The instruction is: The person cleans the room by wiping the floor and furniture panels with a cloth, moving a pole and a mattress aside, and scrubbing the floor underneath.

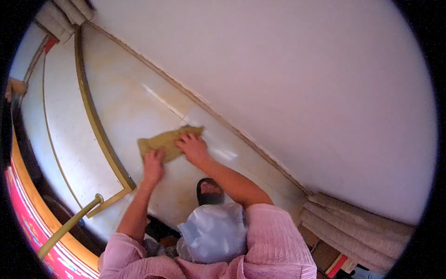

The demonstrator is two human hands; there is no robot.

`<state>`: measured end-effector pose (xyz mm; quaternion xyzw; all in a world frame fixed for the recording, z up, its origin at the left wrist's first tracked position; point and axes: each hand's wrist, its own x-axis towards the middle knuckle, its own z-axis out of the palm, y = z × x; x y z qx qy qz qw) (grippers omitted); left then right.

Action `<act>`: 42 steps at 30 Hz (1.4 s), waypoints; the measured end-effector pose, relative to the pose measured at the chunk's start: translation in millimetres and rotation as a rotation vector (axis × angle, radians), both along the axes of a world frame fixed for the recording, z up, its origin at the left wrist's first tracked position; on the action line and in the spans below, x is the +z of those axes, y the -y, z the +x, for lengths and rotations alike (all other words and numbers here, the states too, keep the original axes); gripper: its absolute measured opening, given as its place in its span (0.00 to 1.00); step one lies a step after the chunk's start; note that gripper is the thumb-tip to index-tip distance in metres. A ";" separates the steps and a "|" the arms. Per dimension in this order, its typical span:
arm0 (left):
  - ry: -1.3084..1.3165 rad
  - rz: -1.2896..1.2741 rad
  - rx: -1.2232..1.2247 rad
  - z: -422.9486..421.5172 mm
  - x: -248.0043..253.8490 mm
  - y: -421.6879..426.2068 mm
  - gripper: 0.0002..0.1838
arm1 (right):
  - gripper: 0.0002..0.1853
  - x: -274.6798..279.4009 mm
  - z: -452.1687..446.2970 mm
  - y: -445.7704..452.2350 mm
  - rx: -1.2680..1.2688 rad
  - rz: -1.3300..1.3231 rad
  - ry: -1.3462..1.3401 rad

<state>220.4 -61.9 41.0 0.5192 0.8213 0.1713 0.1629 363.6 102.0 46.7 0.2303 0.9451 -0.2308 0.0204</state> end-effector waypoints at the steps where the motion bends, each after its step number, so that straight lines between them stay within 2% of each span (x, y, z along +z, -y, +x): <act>1: 0.033 -0.054 -0.043 19.6 -0.9 -0.1 0.34 | 0.25 -3.9 23.1 0.7 -0.024 -0.014 -0.008; 5: 0.204 -0.104 -0.230 92.7 -14.2 -3.6 0.30 | 0.22 8.4 122.7 14.5 -0.173 -0.087 0.011; 8: 0.588 -0.097 -0.433 106.3 -18.4 -19.6 0.27 | 0.18 20.9 166.1 6.4 -0.354 -0.259 0.076; 9: 0.683 -0.097 -0.426 104.1 -10.6 -28.4 0.26 | 0.16 22.2 171.4 2.1 -0.424 -0.325 0.113; 11: 0.878 -0.110 -0.407 88.2 25.7 -50.2 0.25 | 0.14 46.7 152.2 -15.6 -0.395 -0.221 -0.038; 14: 1.050 -0.102 -0.217 42.1 62.4 -69.2 0.26 | 0.12 79.7 84.2 -46.6 -0.268 -0.022 -0.344; 16: 0.966 -0.053 -0.084 8.9 75.8 -73.5 0.26 | 0.15 86.8 31.4 -66.7 -0.096 0.150 -0.332; 18: 0.771 0.039 0.006 -18.0 81.8 -73.0 0.24 | 0.21 68.7 -13.1 -75.9 -0.004 0.206 -0.309; 21: 0.362 0.055 0.194 -26.7 37.2 -63.0 0.25 | 0.26 21.6 -45.2 -77.0 -0.003 0.199 -0.062; 24: 0.168 0.063 0.148 -7.0 -14.0 -52.8 0.25 | 0.29 -9.0 -26.1 -69.9 -0.068 0.169 0.017; 27: 0.148 0.065 -0.028 25.3 -0.7 -72.9 0.28 | 0.31 -14.2 32.6 -68.5 -0.166 0.167 0.058; 30: 0.176 -0.102 -0.224 71.3 -2.1 -94.3 0.28 | 0.31 7.9 104.1 -64.3 -0.211 0.089 0.188; 33: 0.159 -0.125 -0.393 116.9 -7.1 -106.2 0.25 | 0.38 6.5 173.9 -51.6 -0.318 0.007 0.286; 36: 0.081 -0.047 -0.622 167.0 -18.9 -105.8 0.13 | 0.42 11.9 234.3 -29.8 -0.441 0.024 0.324; 38: 0.052 0.104 -0.670 207.9 -18.2 -101.9 0.11 | 0.41 16.5 268.5 -13.0 -0.542 0.094 0.298; 40: 0.080 0.085 -0.719 256.9 -21.5 -98.7 0.09 | 0.36 -6.2 316.3 14.2 -0.703 0.158 0.241; 41: 0.171 0.076 -0.772 267.0 -16.1 -94.5 0.08 | 0.33 -11.7 331.3 20.5 -0.790 0.190 0.212; 42: 0.265 0.067 -0.824 273.1 -8.1 -90.2 0.08 | 0.30 -1.1 336.2 19.9 -0.835 0.084 0.304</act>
